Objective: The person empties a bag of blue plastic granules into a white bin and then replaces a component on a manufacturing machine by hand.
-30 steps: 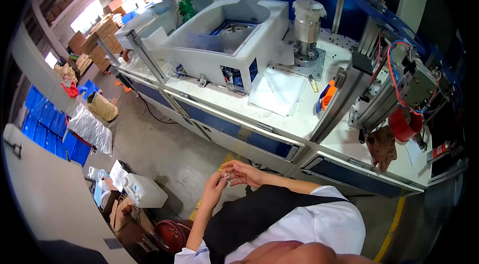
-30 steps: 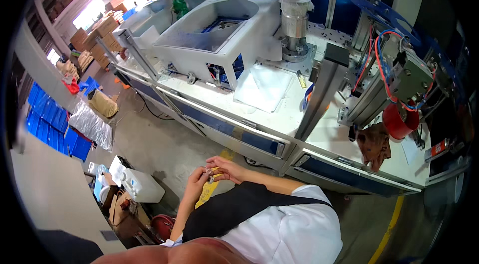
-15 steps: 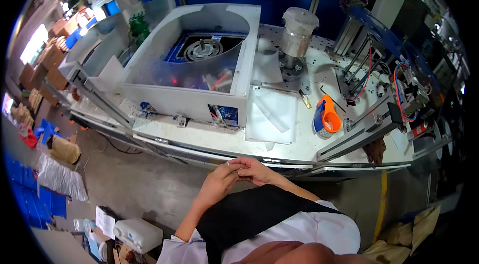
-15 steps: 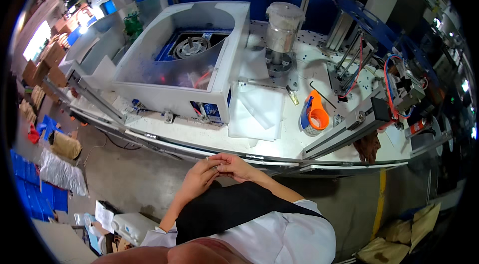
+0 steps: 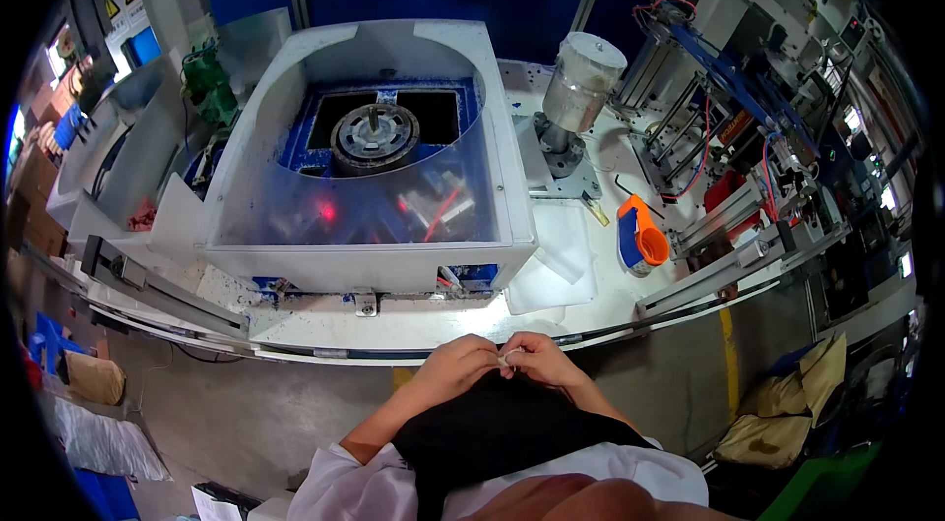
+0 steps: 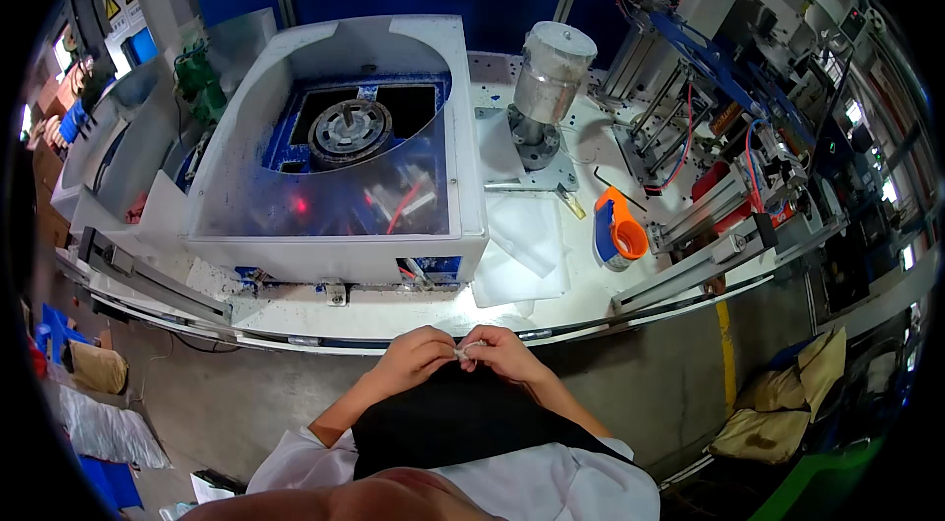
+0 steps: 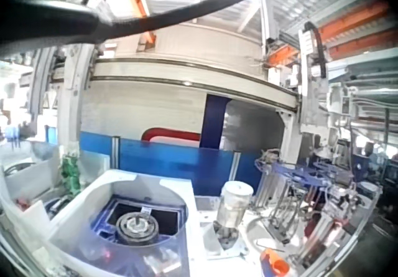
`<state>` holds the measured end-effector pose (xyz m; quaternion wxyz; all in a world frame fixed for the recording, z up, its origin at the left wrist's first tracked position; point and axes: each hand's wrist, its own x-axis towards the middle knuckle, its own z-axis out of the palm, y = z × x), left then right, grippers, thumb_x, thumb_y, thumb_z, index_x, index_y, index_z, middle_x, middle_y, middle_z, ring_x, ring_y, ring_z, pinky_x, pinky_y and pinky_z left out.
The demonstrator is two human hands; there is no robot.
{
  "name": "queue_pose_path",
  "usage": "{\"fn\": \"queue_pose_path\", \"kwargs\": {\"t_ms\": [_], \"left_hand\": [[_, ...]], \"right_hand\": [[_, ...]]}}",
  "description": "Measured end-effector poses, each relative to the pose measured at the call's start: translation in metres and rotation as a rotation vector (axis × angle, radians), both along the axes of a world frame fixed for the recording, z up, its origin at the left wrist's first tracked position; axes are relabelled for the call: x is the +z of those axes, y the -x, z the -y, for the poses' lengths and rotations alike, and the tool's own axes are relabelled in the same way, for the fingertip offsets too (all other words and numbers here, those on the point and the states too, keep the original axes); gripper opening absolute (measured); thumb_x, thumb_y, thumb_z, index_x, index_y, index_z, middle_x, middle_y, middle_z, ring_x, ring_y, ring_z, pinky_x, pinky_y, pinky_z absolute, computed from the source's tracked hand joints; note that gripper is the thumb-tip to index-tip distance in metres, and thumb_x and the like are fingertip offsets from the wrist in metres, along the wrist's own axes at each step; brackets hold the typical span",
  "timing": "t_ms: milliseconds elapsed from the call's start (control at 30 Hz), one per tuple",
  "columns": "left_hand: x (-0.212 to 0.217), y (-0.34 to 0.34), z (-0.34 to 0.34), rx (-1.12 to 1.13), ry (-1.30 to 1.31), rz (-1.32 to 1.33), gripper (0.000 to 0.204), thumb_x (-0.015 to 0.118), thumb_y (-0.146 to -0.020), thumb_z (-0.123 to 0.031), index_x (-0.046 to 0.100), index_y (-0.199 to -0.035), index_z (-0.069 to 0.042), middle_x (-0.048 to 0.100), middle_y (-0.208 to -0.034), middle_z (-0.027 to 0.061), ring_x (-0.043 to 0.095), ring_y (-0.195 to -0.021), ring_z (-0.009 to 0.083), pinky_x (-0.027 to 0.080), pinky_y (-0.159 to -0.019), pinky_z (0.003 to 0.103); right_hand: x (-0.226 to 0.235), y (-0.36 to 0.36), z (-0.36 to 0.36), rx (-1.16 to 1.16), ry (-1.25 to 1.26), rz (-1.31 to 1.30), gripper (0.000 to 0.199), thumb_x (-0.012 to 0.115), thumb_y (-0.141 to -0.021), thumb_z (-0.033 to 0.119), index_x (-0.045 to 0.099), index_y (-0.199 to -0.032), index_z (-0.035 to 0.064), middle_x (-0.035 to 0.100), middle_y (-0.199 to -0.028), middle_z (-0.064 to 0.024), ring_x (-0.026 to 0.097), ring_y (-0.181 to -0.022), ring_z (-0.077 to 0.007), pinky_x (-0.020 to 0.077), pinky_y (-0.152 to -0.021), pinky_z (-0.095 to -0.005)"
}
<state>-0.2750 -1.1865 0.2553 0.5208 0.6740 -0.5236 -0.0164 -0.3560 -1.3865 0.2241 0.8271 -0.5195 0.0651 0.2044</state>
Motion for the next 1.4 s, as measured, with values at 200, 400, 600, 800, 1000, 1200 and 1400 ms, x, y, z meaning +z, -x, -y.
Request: {"fn": "queue_pose_path", "kwargs": {"t_ms": [200, 400, 600, 800, 1000, 1200, 1400], "left_hand": [[-0.020, -0.031, -0.019, 0.223, -0.062, 0.044, 0.019, 0.063, -0.069, 0.001, 0.056, -0.086, -0.004, 0.057, -0.089, 0.0095, 0.057, -0.081, 0.0282, 0.048, -0.067, 0.034], [-0.042, -0.038, -0.025, 0.412, -0.136, 0.161, 0.018, 0.062, -0.069, 0.002, 0.056, -0.084, -0.004, 0.058, -0.087, 0.0099, 0.057, -0.078, 0.0286, 0.048, -0.064, 0.035], [-0.050, -0.037, -0.016, 0.519, -0.148, 0.149, 0.016, 0.063, -0.068, 0.000, 0.057, -0.083, -0.004, 0.059, -0.087, 0.0110, 0.058, -0.079, 0.0289, 0.048, -0.066, 0.035], [-0.049, -0.039, -0.018, 0.549, -0.156, 0.105, 0.019, 0.067, -0.066, 0.001, 0.057, -0.082, -0.005, 0.058, -0.087, 0.0111, 0.058, -0.078, 0.0290, 0.048, -0.067, 0.035], [-0.051, -0.038, -0.019, 0.519, -0.195, 0.083, 0.015, 0.060, -0.070, -0.001, 0.059, -0.085, -0.004, 0.059, -0.090, 0.0126, 0.058, -0.082, 0.0302, 0.049, -0.070, 0.037], [-0.048, -0.040, -0.017, 0.571, -0.122, 0.091, 0.016, 0.065, -0.067, 0.003, 0.058, -0.078, -0.005, 0.059, -0.082, 0.0114, 0.059, -0.076, 0.0286, 0.048, -0.067, 0.034], [-0.051, -0.041, -0.016, 0.563, -0.176, 0.107, 0.016, 0.065, -0.067, 0.003, 0.057, -0.078, -0.004, 0.059, -0.081, 0.0128, 0.059, -0.075, 0.0297, 0.048, -0.067, 0.034]], "right_hand": [[0.083, -0.044, 0.048, 0.263, 0.732, 0.331, 0.036, 0.064, -0.079, 0.013, 0.059, -0.114, 0.0085, 0.063, -0.103, -0.0057, 0.059, -0.088, -0.0129, 0.0471, -0.076, -0.0257], [0.183, -0.153, 0.117, -0.763, 1.107, 0.967, 0.020, 0.054, -0.082, 0.004, 0.061, -0.100, 0.0037, 0.064, -0.097, -0.0077, 0.060, -0.092, -0.0193, 0.0460, -0.077, -0.0285], [0.226, -0.274, 0.152, -0.537, 2.334, 1.297, 0.032, 0.063, -0.073, 0.011, 0.061, -0.105, 0.0143, 0.047, -0.128, -0.0018, 0.034, -0.126, -0.0219, 0.0245, -0.103, -0.0439], [0.237, -0.295, 0.142, -0.196, 2.547, 1.100, 0.021, 0.058, -0.073, 0.008, 0.065, -0.092, 0.0126, 0.048, -0.126, 0.0002, 0.025, -0.132, -0.0198, 0.0080, -0.109, -0.0462], [0.220, -0.301, 0.153, -0.005, 2.728, 1.178, 0.006, 0.057, -0.072, 0.012, 0.062, -0.075, 0.0106, 0.059, -0.108, -0.0076, 0.027, -0.131, -0.0216, 0.0047, -0.110, -0.0493], [0.208, -0.302, 0.159, -0.095, 2.808, 1.257, 0.009, 0.057, -0.072, 0.015, 0.062, -0.067, 0.0087, 0.062, -0.103, -0.0098, 0.023, -0.133, -0.0199, -0.0013, -0.111, -0.0467], [0.196, -0.268, 0.148, -0.496, 2.190, 1.504, 0.053, 0.059, -0.079, 0.026, 0.044, -0.128, 0.0145, 0.032, -0.140, -0.0050, 0.021, -0.134, -0.0206, 0.0069, -0.109, -0.0468]]}}
